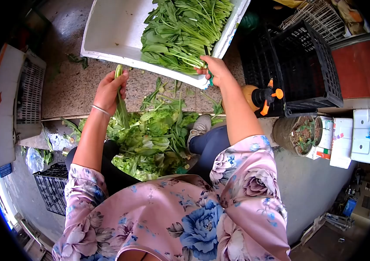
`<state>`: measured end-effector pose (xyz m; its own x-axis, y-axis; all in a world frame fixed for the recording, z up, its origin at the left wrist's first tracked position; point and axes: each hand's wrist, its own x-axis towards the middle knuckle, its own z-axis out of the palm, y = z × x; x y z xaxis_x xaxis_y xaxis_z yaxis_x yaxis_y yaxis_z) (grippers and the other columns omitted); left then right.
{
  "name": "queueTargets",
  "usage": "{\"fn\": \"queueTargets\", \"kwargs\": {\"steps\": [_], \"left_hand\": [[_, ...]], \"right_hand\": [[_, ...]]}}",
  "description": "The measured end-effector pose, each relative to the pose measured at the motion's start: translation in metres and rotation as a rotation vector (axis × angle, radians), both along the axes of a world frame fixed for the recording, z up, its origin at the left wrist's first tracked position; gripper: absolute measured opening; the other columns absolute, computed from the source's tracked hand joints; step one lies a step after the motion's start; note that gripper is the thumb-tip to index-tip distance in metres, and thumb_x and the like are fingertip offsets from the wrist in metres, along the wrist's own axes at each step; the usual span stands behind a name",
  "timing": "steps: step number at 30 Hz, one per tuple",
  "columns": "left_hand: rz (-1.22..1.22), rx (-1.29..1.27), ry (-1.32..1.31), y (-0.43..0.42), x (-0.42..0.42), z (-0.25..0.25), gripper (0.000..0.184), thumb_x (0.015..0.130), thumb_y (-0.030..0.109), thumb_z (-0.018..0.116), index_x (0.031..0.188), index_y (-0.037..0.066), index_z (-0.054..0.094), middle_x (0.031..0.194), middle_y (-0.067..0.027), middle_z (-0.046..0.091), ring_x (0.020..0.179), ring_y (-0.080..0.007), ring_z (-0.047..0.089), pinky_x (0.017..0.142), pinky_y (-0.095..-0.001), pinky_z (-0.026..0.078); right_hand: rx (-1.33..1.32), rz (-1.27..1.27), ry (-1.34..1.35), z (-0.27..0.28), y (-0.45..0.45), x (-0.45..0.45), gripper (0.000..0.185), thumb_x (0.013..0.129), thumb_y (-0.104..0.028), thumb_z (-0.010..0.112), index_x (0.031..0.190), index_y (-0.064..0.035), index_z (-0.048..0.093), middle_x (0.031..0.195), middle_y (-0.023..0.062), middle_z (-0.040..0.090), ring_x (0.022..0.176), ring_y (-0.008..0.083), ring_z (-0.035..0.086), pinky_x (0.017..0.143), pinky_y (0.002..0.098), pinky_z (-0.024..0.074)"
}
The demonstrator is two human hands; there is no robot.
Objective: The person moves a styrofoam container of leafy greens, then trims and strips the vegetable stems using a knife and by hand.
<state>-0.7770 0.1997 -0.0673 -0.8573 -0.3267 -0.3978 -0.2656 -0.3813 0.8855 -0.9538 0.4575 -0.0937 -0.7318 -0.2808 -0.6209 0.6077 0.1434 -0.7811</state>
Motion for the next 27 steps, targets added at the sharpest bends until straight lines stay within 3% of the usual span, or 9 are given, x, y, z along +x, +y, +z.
{"fn": "queueTargets", "kwargs": {"steps": [3, 6, 7, 12, 15, 19, 22, 25, 27], "left_hand": [[-0.071, -0.139, 0.029, 0.006, -0.007, -0.007, 0.014, 0.08, 0.017, 0.062, 0.086, 0.005, 0.059, 0.061, 0.0022, 0.05, 0.049, -0.007, 0.043, 0.046, -0.022, 0.039], [-0.265, -0.96, 0.192, 0.016, -0.028, -0.03, 0.019, 0.077, 0.02, 0.063, 0.092, 0.008, 0.065, 0.076, -0.0089, 0.065, 0.059, -0.021, 0.06, 0.06, -0.0292, 0.049], [-0.344, -1.157, 0.129, 0.031, -0.034, -0.004, 0.019, 0.075, 0.019, 0.064, 0.092, 0.011, 0.066, 0.083, -0.0091, 0.064, 0.07, -0.0239, 0.061, 0.065, -0.0321, 0.049], [-0.59, -1.683, 0.424, 0.081, -0.101, -0.016, 0.057, 0.07, 0.016, 0.065, 0.124, 0.021, 0.045, 0.122, -0.0024, 0.049, 0.114, -0.0215, 0.044, 0.087, -0.0322, 0.045], [-0.659, -1.605, 0.455, 0.098, -0.129, -0.04, 0.061, 0.071, 0.015, 0.064, 0.128, 0.021, 0.04, 0.119, -0.0039, 0.052, 0.117, -0.0219, 0.042, 0.089, -0.0331, 0.044], [-0.654, -1.562, 0.36, 0.099, -0.143, -0.048, 0.045, 0.074, 0.015, 0.062, 0.117, 0.021, 0.051, 0.106, -0.0046, 0.058, 0.1, -0.0225, 0.054, 0.08, -0.0338, 0.048], [-0.526, -1.428, 0.475, 0.092, -0.143, -0.048, 0.033, 0.071, 0.012, 0.064, 0.104, 0.016, 0.06, 0.097, -0.0072, 0.06, 0.088, -0.026, 0.057, 0.075, -0.0341, 0.048], [-0.382, -1.26, 0.507, 0.083, -0.145, -0.044, 0.028, 0.071, 0.009, 0.067, 0.099, 0.009, 0.062, 0.092, -0.0096, 0.062, 0.082, -0.0239, 0.061, 0.072, -0.0317, 0.048], [-0.351, -0.943, 0.381, 0.075, -0.144, -0.037, 0.025, 0.074, 0.011, 0.068, 0.098, 0.005, 0.061, 0.09, -0.0076, 0.064, 0.078, -0.0146, 0.061, 0.069, -0.028, 0.048]], "right_hand": [[0.02, -0.063, -0.006, 0.002, -0.003, 0.004, 0.027, 0.086, -0.019, 0.05, 0.103, 0.0021, 0.047, 0.083, 0.0135, 0.062, 0.056, 0.0092, 0.055, 0.038, 0.0192, 0.0275], [-0.023, -0.032, -0.018, -0.005, 0.001, 0.0, 0.027, 0.086, -0.019, 0.049, 0.102, 0.0024, 0.049, 0.082, 0.0136, 0.062, 0.057, 0.0108, 0.055, 0.037, 0.0198, 0.028], [-0.016, -0.028, -0.019, -0.006, 0.0, 0.001, 0.026, 0.086, -0.019, 0.049, 0.101, 0.0023, 0.049, 0.082, 0.0133, 0.062, 0.057, 0.0112, 0.055, 0.037, 0.0199, 0.0281], [-0.008, -0.035, 0.002, -0.005, 0.003, 0.005, 0.026, 0.085, -0.018, 0.05, 0.1, 0.0019, 0.049, 0.082, 0.0131, 0.061, 0.058, 0.0145, 0.058, 0.037, 0.0216, 0.029], [-0.081, -0.034, 0.024, -0.004, 0.004, 0.006, 0.025, 0.085, -0.018, 0.05, 0.1, 0.0019, 0.049, 0.082, 0.0122, 0.059, 0.059, 0.017, 0.06, 0.036, 0.0225, 0.0294], [-0.115, 0.057, 0.073, 0.007, 0.011, 0.001, 0.023, 0.084, -0.017, 0.047, 0.097, 0.0022, 0.051, 0.084, 0.0138, 0.063, 0.064, 0.0174, 0.063, 0.038, 0.0233, 0.0309], [0.073, 0.021, 0.257, 0.027, 0.027, 0.003, 0.022, 0.081, -0.017, 0.048, 0.088, 0.0024, 0.055, 0.085, 0.0122, 0.064, 0.065, 0.0154, 0.064, 0.04, 0.0241, 0.0306], [0.397, 0.574, 0.344, 0.043, 0.056, 0.004, 0.023, 0.08, -0.017, 0.055, 0.085, 0.0045, 0.059, 0.086, 0.0127, 0.063, 0.061, 0.0131, 0.062, 0.044, 0.0243, 0.0409], [0.43, 0.68, 0.354, 0.046, 0.063, 0.016, 0.023, 0.079, -0.017, 0.058, 0.083, 0.0052, 0.06, 0.084, 0.0119, 0.063, 0.058, 0.0128, 0.061, 0.047, 0.0251, 0.043]]}}
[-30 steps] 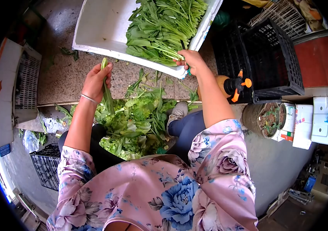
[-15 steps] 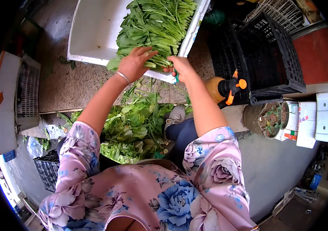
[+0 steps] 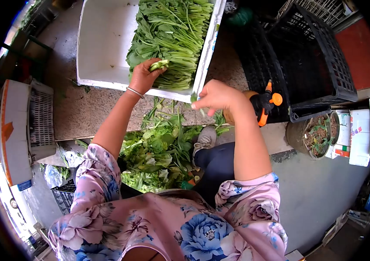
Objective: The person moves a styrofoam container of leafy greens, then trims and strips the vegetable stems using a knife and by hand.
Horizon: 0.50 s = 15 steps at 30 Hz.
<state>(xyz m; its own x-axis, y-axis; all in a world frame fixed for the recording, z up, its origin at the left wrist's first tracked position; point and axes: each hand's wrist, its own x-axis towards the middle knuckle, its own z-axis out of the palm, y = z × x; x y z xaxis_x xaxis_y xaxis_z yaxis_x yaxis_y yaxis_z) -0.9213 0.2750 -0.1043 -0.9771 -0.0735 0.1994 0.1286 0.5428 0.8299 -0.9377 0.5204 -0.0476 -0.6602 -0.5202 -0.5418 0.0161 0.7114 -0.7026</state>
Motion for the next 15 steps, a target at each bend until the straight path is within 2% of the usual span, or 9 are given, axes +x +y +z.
{"fn": "queueTargets", "kwargs": {"steps": [1, 2, 4, 6, 8, 9, 10, 12, 15], "left_hand": [[0.002, 0.073, 0.017, -0.005, -0.001, 0.0, 0.024, 0.077, 0.009, 0.067, 0.099, 0.002, 0.06, 0.089, -0.005, 0.064, 0.077, -0.0094, 0.058, 0.067, -0.0259, 0.049], [0.003, 0.062, 0.019, -0.01, -0.001, 0.003, 0.024, 0.077, 0.009, 0.067, 0.099, 0.002, 0.06, 0.089, -0.005, 0.064, 0.077, -0.0094, 0.058, 0.067, -0.0259, 0.049], [-0.04, 0.358, 0.144, -0.014, 0.002, 0.022, 0.023, 0.078, 0.007, 0.065, 0.1, 0.001, 0.059, 0.089, -0.004, 0.063, 0.078, -0.0104, 0.058, 0.07, -0.0247, 0.05], [-0.013, 0.326, 0.15, -0.018, 0.011, 0.046, 0.022, 0.08, 0.005, 0.062, 0.101, 0.001, 0.058, 0.088, -0.0054, 0.063, 0.079, -0.0112, 0.059, 0.071, -0.0245, 0.05], [-0.024, 0.47, 0.117, -0.02, 0.022, 0.069, 0.021, 0.08, 0.004, 0.062, 0.1, 0.0, 0.058, 0.087, -0.0068, 0.063, 0.081, -0.0118, 0.059, 0.072, -0.0243, 0.05], [-0.029, 0.558, 0.113, -0.015, 0.03, 0.08, 0.022, 0.08, 0.009, 0.063, 0.1, 0.001, 0.058, 0.081, -0.0051, 0.063, 0.067, -0.0084, 0.058, 0.058, -0.0206, 0.048], [-0.021, 0.552, 0.116, -0.014, 0.04, 0.093, 0.022, 0.08, 0.009, 0.063, 0.1, 0.001, 0.058, 0.081, -0.0051, 0.063, 0.067, -0.0084, 0.058, 0.058, -0.0206, 0.048], [0.019, 0.535, -0.118, -0.01, 0.059, 0.116, 0.026, 0.077, 0.016, 0.068, 0.097, 0.001, 0.06, 0.079, -0.0026, 0.062, 0.07, -0.0074, 0.056, 0.062, -0.022, 0.047], [-0.005, 0.407, -0.243, -0.019, 0.08, 0.118, 0.029, 0.077, 0.02, 0.069, 0.098, 0.002, 0.06, 0.074, -0.0001, 0.061, 0.066, -0.0065, 0.054, 0.056, -0.0211, 0.044]], "right_hand": [[0.06, 0.096, 0.002, 0.003, 0.0, 0.004, 0.023, 0.078, -0.017, 0.061, 0.081, 0.006, 0.06, 0.082, 0.0111, 0.063, 0.056, 0.0124, 0.059, 0.05, 0.0259, 0.045], [0.049, 0.097, 0.005, 0.007, -0.005, 0.006, 0.023, 0.078, -0.017, 0.061, 0.081, 0.006, 0.06, 0.082, 0.0111, 0.063, 0.056, 0.0124, 0.059, 0.05, 0.0259, 0.045], [0.031, -0.127, 0.155, 0.016, -0.019, 0.007, 0.024, 0.077, -0.016, 0.064, 0.081, 0.0079, 0.06, 0.08, 0.0103, 0.062, 0.053, 0.0127, 0.057, 0.052, 0.0258, 0.0456], [-0.13, -0.226, 0.223, 0.011, -0.032, 0.006, 0.026, 0.075, -0.015, 0.066, 0.09, 0.0061, 0.059, 0.074, 0.01, 0.062, 0.051, 0.0149, 0.058, 0.055, 0.0254, 0.0464], [-0.713, -0.468, 0.268, 0.019, -0.05, 0.012, 0.023, 0.077, -0.013, 0.064, 0.092, 0.0041, 0.06, 0.076, 0.0063, 0.061, 0.053, 0.0129, 0.057, 0.054, 0.0225, 0.0453], [-0.803, -0.466, 0.272, 0.029, -0.057, 0.018, 0.024, 0.077, -0.012, 0.065, 0.095, 0.0035, 0.06, 0.081, 0.0048, 0.061, 0.063, 0.0098, 0.056, 0.057, 0.0204, 0.0445], [-0.81, -0.459, 0.267, 0.037, -0.065, 0.023, 0.024, 0.077, -0.012, 0.065, 0.095, 0.0035, 0.06, 0.081, 0.0048, 0.061, 0.063, 0.0098, 0.056, 0.057, 0.0204, 0.0445], [-1.018, -0.354, 0.375, 0.051, -0.079, 0.035, 0.036, 0.073, -0.015, 0.071, 0.1, 0.0051, 0.058, 0.086, 0.0046, 0.058, 0.069, 0.0078, 0.052, 0.061, 0.0202, 0.0435], [-0.928, -0.233, 0.255, 0.063, -0.096, 0.047, 0.055, 0.064, -0.02, 0.078, 0.107, 0.0055, 0.056, 0.079, 0.0004, 0.052, 0.07, 0.0075, 0.046, 0.064, 0.0207, 0.0414]]}}
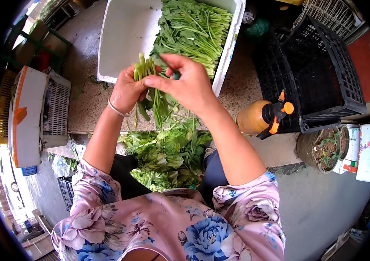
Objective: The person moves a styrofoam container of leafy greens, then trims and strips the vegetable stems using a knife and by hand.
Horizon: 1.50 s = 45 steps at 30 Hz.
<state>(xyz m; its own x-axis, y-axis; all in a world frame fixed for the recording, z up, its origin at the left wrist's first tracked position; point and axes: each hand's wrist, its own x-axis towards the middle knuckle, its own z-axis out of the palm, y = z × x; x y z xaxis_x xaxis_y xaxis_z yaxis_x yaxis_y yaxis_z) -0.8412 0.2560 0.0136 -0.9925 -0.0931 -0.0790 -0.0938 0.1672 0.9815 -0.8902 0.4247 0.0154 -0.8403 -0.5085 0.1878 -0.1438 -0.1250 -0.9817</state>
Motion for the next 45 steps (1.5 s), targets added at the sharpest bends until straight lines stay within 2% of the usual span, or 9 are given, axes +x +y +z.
{"fn": "queueTargets", "kwargs": {"steps": [4, 15, 25, 31, 33, 39, 41, 42, 45], "left_hand": [[-0.08, 0.005, 0.004, -0.001, 0.026, 0.006, 0.027, 0.077, 0.019, 0.068, 0.098, 0.002, 0.06, 0.073, 0.002, 0.061, 0.059, -0.0038, 0.051, 0.05, -0.0189, 0.041], [-0.046, 0.181, -0.05, -0.035, 0.053, -0.026, 0.034, 0.087, 0.03, 0.054, 0.107, 0.002, 0.057, 0.076, 0.0027, 0.06, 0.046, -0.0011, 0.04, 0.041, -0.0165, 0.033], [-0.158, -0.13, -0.16, -0.055, 0.054, -0.038, 0.036, 0.08, 0.034, 0.063, 0.092, 0.001, 0.06, 0.065, 0.0021, 0.05, 0.063, -0.0069, 0.04, 0.058, -0.0249, 0.039], [-0.074, -0.159, 0.097, -0.056, 0.062, -0.026, 0.052, 0.08, 0.022, 0.064, 0.123, 0.0, 0.045, 0.094, -0.0053, 0.06, 0.085, -0.0094, 0.054, 0.076, -0.0238, 0.045], [-0.171, 0.335, 0.078, -0.051, 0.061, -0.028, 0.051, 0.081, 0.02, 0.063, 0.124, -0.001, 0.044, 0.097, -0.0061, 0.06, 0.084, -0.0094, 0.056, 0.075, -0.0253, 0.047], [-0.098, 0.254, -0.068, -0.052, 0.064, -0.03, 0.03, 0.087, 0.026, 0.055, 0.106, 0.003, 0.054, 0.083, -0.003, 0.062, 0.066, -0.0062, 0.057, 0.044, -0.0143, 0.037], [-0.059, 0.263, -0.112, -0.055, 0.064, -0.038, 0.028, 0.087, 0.027, 0.054, 0.103, 0.003, 0.054, 0.081, -0.0023, 0.061, 0.062, -0.0057, 0.055, 0.043, -0.0145, 0.037], [-0.056, 0.264, -0.112, -0.055, 0.065, -0.039, 0.028, 0.087, 0.027, 0.054, 0.103, 0.003, 0.054, 0.081, -0.0023, 0.061, 0.062, -0.0057, 0.055, 0.043, -0.0145, 0.037], [-0.077, 0.339, -0.06, -0.056, 0.065, -0.04, 0.027, 0.088, 0.03, 0.053, 0.098, 0.004, 0.054, 0.078, -0.0015, 0.059, 0.059, -0.0058, 0.054, 0.042, -0.0153, 0.036]], "right_hand": [[0.028, 0.034, 0.166, -0.011, -0.02, 0.008, 0.037, 0.067, -0.017, 0.076, 0.096, 0.0026, 0.062, 0.078, 0.0014, 0.055, 0.072, 0.0078, 0.049, 0.064, 0.0217, 0.0427], [0.032, 0.116, -0.174, -0.005, -0.038, 0.021, 0.018, 0.078, -0.007, 0.065, 0.094, 0.0004, 0.063, 0.076, 0.0029, 0.061, 0.066, 0.0075, 0.055, 0.06, 0.0213, 0.0467], [0.189, 0.193, 0.119, -0.027, -0.062, 0.017, 0.017, 0.078, -0.01, 0.064, 0.092, -0.0001, 0.062, 0.082, 0.0006, 0.061, 0.076, 0.0069, 0.051, 0.072, 0.0225, 0.0424], [0.16, 0.249, 0.119, -0.03, -0.067, 0.023, 0.018, 0.078, -0.012, 0.065, 0.092, -0.0009, 0.063, 0.083, 0.0043, 0.064, 0.076, 0.0089, 0.056, 0.071, 0.0237, 0.0445], [0.122, 0.27, 0.103, -0.03, -0.069, 0.026, 0.018, 0.078, -0.012, 0.064, 0.092, -0.0007, 0.063, 0.084, 0.0041, 0.063, 0.075, 0.0091, 0.055, 0.07, 0.0236, 0.0444], [0.151, 0.088, 0.304, -0.031, -0.063, 0.025, 0.033, 0.083, -0.021, 0.061, 0.109, -0.0012, 0.058, 0.088, 0.0053, 0.058, 0.083, 0.0101, 0.054, 0.072, 0.0229, 0.0439], [0.129, 0.243, -0.149, -0.029, -0.055, 0.024, 0.044, 0.088, -0.029, 0.054, 0.119, 0.0016, 0.05, 0.09, 0.0063, 0.057, 0.089, 0.0104, 0.052, 0.076, 0.0227, 0.0428], [0.138, 0.302, -0.126, -0.029, -0.056, 0.028, 0.043, 0.092, -0.03, 0.045, 0.125, -0.0021, 0.045, 0.081, -0.004, 0.047, 0.061, 0.0025, 0.033, 0.052, 0.0156, 0.0268], [0.141, 0.257, -0.012, -0.039, -0.056, 0.029, 0.043, 0.092, -0.029, 0.045, 0.125, -0.0021, 0.045, 0.08, -0.0052, 0.045, 0.061, 0.0024, 0.032, 0.052, 0.0153, 0.0264]]}}
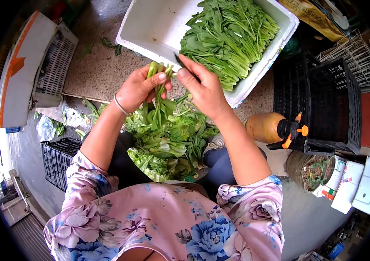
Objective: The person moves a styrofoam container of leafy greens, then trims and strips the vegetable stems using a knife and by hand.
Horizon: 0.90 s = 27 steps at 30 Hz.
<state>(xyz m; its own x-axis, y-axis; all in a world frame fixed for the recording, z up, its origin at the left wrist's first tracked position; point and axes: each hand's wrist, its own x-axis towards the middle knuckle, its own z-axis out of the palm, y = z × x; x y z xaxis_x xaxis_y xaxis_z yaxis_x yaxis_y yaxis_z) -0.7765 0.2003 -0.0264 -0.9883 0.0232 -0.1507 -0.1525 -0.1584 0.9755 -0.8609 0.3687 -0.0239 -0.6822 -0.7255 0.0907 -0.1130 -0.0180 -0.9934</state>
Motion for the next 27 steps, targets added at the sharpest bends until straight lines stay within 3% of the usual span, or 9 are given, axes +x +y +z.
{"fn": "queueTargets", "kwargs": {"steps": [4, 6, 12, 15, 21, 27], "left_hand": [[0.062, -0.008, 0.001, 0.0, -0.001, 0.001, 0.025, 0.088, 0.029, 0.052, 0.093, 0.004, 0.052, 0.078, -0.0015, 0.058, 0.059, -0.0055, 0.053, 0.041, -0.0152, 0.036], [0.049, -0.034, -0.006, 0.0, -0.001, 0.0, 0.023, 0.089, 0.027, 0.051, 0.092, 0.004, 0.052, 0.078, -0.0015, 0.058, 0.059, -0.0054, 0.053, 0.041, -0.015, 0.035], [0.03, -0.074, -0.021, 0.001, 0.0, -0.001, 0.019, 0.089, 0.024, 0.051, 0.088, 0.006, 0.053, 0.076, 0.0015, 0.058, 0.057, -0.0036, 0.052, 0.042, -0.0158, 0.035], [-0.001, -0.038, -0.049, 0.0, 0.001, -0.001, 0.018, 0.089, 0.024, 0.051, 0.088, 0.006, 0.053, 0.075, 0.0008, 0.058, 0.056, -0.0038, 0.051, 0.04, -0.0155, 0.034], [-0.026, 0.068, -0.092, 0.0, 0.001, -0.009, 0.019, 0.088, 0.023, 0.052, 0.086, 0.005, 0.053, 0.074, -0.0016, 0.057, 0.055, -0.0074, 0.052, 0.038, -0.0163, 0.033], [-0.039, 0.126, -0.13, 0.003, 0.0, -0.016, 0.018, 0.088, 0.024, 0.052, 0.085, 0.006, 0.054, 0.072, -0.0011, 0.056, 0.056, -0.0078, 0.052, 0.038, -0.0166, 0.033]], "right_hand": [[0.027, 0.032, -0.07, 0.006, 0.006, 0.002, 0.043, 0.091, -0.025, 0.048, 0.127, -0.0016, 0.043, 0.085, -0.004, 0.051, 0.068, 0.0026, 0.041, 0.06, 0.015, 0.0345], [0.014, 0.076, 0.025, 0.0, 0.003, 0.005, 0.049, 0.088, -0.027, 0.053, 0.126, 0.0021, 0.041, 0.101, 0.0082, 0.06, 0.091, 0.0077, 0.051, 0.082, 0.0233, 0.0407], [-0.012, 0.076, -0.014, -0.006, 0.001, 0.003, 0.042, 0.085, -0.02, 0.058, 0.122, -0.001, 0.048, 0.083, 0.0026, 0.065, 0.08, 0.0047, 0.053, 0.078, 0.022, 0.0427], [-0.027, 0.08, 0.011, 0.002, 0.002, 0.006, 0.038, 0.085, -0.017, 0.058, 0.118, 0.0001, 0.052, 0.083, 0.0028, 0.065, 0.078, 0.0049, 0.054, 0.077, 0.0223, 0.0436], [-0.018, -0.022, 0.133, -0.018, 0.002, 0.005, 0.031, 0.082, -0.019, 0.06, 0.11, -0.0077, 0.059, 0.088, 0.0107, 0.066, 0.078, 0.0104, 0.061, 0.071, 0.0235, 0.046], [-0.006, -0.046, 0.188, -0.024, 0.003, 0.003, 0.029, 0.081, -0.02, 0.06, 0.109, -0.0095, 0.061, 0.087, 0.0113, 0.066, 0.076, 0.0123, 0.063, 0.069, 0.0235, 0.0464]]}}
